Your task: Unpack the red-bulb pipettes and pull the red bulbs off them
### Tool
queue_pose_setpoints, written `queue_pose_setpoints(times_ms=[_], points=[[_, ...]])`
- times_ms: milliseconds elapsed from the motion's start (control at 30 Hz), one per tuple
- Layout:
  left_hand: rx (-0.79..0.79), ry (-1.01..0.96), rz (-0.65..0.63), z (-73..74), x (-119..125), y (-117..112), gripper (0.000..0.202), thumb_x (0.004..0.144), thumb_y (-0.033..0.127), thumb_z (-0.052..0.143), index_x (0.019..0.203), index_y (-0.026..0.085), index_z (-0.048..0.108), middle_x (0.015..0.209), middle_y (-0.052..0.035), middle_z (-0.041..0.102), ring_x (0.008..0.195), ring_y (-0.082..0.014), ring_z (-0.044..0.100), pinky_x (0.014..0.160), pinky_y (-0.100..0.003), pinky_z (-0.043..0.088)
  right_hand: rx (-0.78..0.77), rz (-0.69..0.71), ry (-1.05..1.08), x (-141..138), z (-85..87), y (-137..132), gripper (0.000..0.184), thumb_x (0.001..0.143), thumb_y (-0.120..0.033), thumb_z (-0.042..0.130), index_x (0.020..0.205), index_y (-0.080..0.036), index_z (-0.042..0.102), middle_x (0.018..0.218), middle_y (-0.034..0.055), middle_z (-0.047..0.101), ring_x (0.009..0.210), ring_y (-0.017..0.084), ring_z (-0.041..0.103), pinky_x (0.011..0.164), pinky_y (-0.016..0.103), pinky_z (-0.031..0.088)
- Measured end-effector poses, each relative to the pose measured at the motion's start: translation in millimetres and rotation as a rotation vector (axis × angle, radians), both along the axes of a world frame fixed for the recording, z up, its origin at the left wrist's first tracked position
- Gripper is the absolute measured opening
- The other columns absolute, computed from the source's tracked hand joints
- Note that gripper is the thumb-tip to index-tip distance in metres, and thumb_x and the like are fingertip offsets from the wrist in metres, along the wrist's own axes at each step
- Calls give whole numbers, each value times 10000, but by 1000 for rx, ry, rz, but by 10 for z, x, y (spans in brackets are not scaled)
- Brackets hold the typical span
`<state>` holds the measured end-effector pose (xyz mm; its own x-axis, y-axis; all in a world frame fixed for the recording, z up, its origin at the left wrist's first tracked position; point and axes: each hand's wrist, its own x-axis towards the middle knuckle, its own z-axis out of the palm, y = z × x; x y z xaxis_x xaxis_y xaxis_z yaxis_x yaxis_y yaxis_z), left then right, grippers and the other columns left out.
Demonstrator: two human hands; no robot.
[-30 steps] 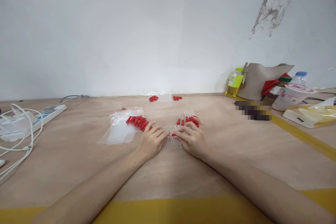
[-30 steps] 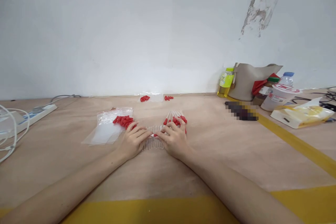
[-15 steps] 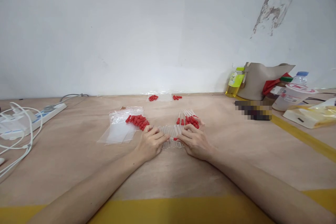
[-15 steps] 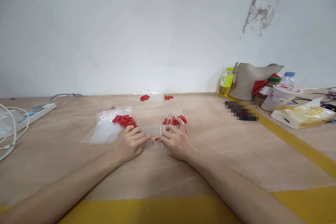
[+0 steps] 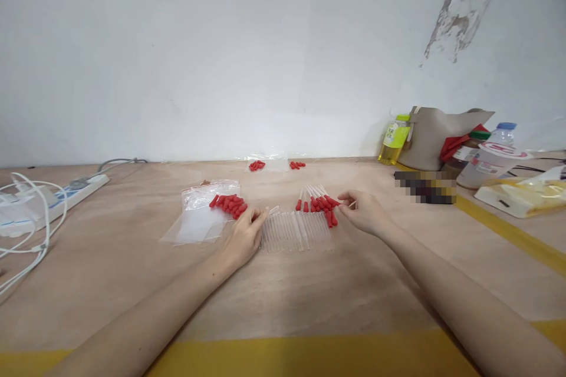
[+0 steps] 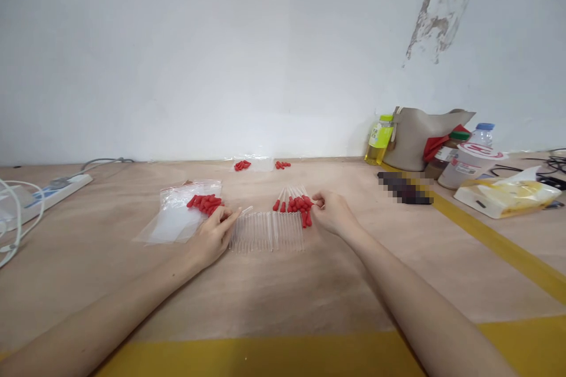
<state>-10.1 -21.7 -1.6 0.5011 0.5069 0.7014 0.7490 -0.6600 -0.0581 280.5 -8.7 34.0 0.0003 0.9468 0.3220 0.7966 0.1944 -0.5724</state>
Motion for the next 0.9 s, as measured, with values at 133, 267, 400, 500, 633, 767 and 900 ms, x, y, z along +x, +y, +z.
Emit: queue_pose_setpoints(times_ms=[133, 267, 400, 500, 633, 767, 900], points=[[-54, -45, 26, -9, -18, 20, 169, 871, 162, 342, 890, 162, 510, 751, -28, 512, 699, -134, 519, 634, -251, 453, -112, -51, -52, 115, -19, 33, 143, 629, -284, 608, 713, -176, 566, 663, 13, 622, 590, 123, 548, 499, 211, 366], [-60, -49, 34, 11, -16, -1, 177, 862, 190, 350, 723, 178, 459, 626, 8, 479, 568, -112, 483, 535, -225, 421, -147, -47, -32, 148, -154, 114, 139, 621, -317, 611, 640, -187, 564, 636, 5, 621, 564, 114, 538, 471, 204, 332], [-151, -37, -79, 60, 14, -85, 151, 831, 142, 376, 740, 170, 493, 730, -24, 551, 603, -97, 509, 554, -208, 438, -161, -32, 3, 110, -240, 149, 134, 642, -318, 590, 635, -186, 571, 632, -2, 624, 563, 107, 539, 471, 197, 319], [-233, -88, -115, 91, 18, -147, 100, 821, 192, 447, 798, 164, 540, 856, -45, 591, 598, -86, 534, 562, -213, 462, -167, 9, -1, 81, -244, 136, 150, 666, -332, 567, 623, -188, 562, 613, -9, 615, 555, 105, 532, 478, 200, 324], [-265, -84, -107, 135, 8, -200, 184, 784, 318, 543, 881, 169, 591, 930, -67, 618, 749, -145, 593, 671, -279, 500, -151, -9, -17, 73, -229, 123, 133, 681, -325, 561, 656, -194, 567, 630, -12, 626, 560, 107, 536, 489, 206, 322], [-259, 48, -73, 133, 39, -219, 534, 710, 515, 586, 1132, 190, 538, 1210, -132, 518, 1092, -279, 484, 889, -462, 409, -163, -42, 8, 74, -223, 129, 144, 664, -335, 590, 699, -196, 577, 639, -12, 644, 578, 115, 558, 501, 209, 329], [-324, 256, -60, 70, 104, -200, 805, 725, 631, 483, 1364, 198, 257, 1411, -164, 253, 1294, -324, 228, 1005, -552, 213, -188, -36, 13, 86, -222, 138, 168, 669, -367, 585, 660, -202, 617, 618, -7, 646, 553, 112, 557, 492, 209, 325]])
